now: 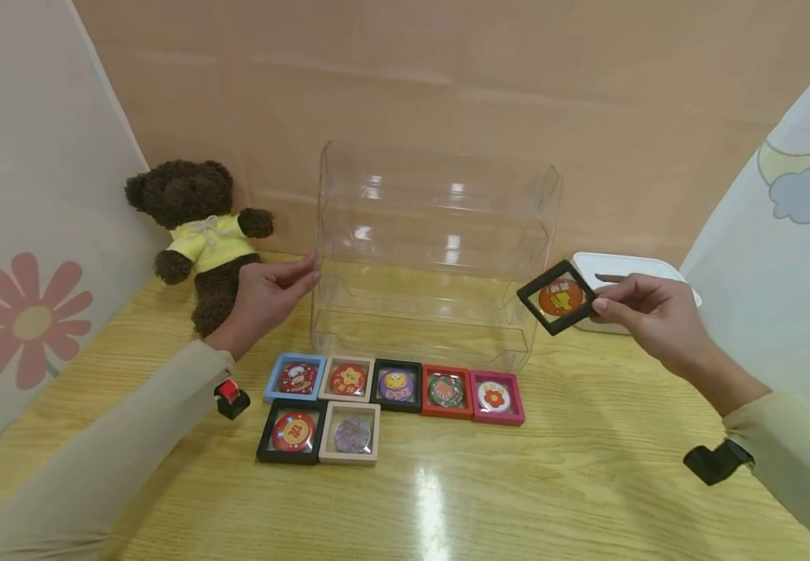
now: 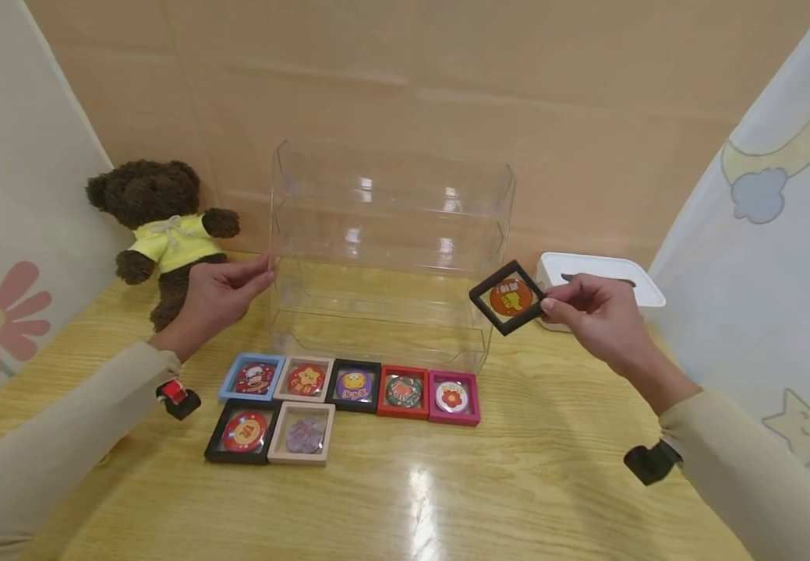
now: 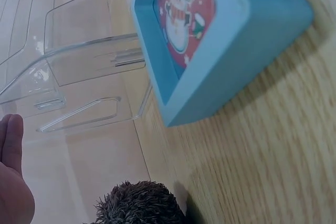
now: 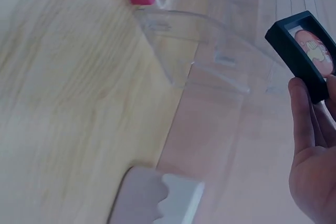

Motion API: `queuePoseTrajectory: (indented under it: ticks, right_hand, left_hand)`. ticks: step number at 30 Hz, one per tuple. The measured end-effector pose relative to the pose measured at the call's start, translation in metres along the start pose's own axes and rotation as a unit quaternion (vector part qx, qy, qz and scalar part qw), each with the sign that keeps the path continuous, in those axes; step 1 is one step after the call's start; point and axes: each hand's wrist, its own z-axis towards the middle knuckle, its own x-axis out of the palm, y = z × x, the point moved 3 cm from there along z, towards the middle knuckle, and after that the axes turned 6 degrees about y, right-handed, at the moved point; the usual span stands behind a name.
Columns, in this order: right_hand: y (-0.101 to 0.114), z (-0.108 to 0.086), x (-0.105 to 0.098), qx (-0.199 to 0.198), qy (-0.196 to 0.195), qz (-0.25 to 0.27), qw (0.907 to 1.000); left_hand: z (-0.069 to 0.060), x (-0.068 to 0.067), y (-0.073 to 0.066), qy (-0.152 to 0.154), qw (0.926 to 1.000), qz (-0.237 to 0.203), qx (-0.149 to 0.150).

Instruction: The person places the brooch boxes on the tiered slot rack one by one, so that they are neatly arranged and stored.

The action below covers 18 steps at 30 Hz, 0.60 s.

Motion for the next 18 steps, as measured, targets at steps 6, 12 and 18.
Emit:
queuePoseTrajectory:
  ticks: [6,12,18]
  right_hand:
    - [0.015,0.036,0.022,0.001,0.012,-0.045,0.9989]
    - [0.026,0.071,0.038,0.001,0.004,-0.084,0.9965]
    - [0.036,0.099,0.052,0.01,0.001,-0.108,0.9941]
  left_hand:
    - [-0.001,-0.002,-0.001,0.004,0.9999,0.002,-0.012]
    - [-0.002,-0.003,-0.001,0.011,0.9996,-0.004,-0.026]
    - [-0.002,-0.002,0.0,0.016,0.9989,-0.011,-0.044]
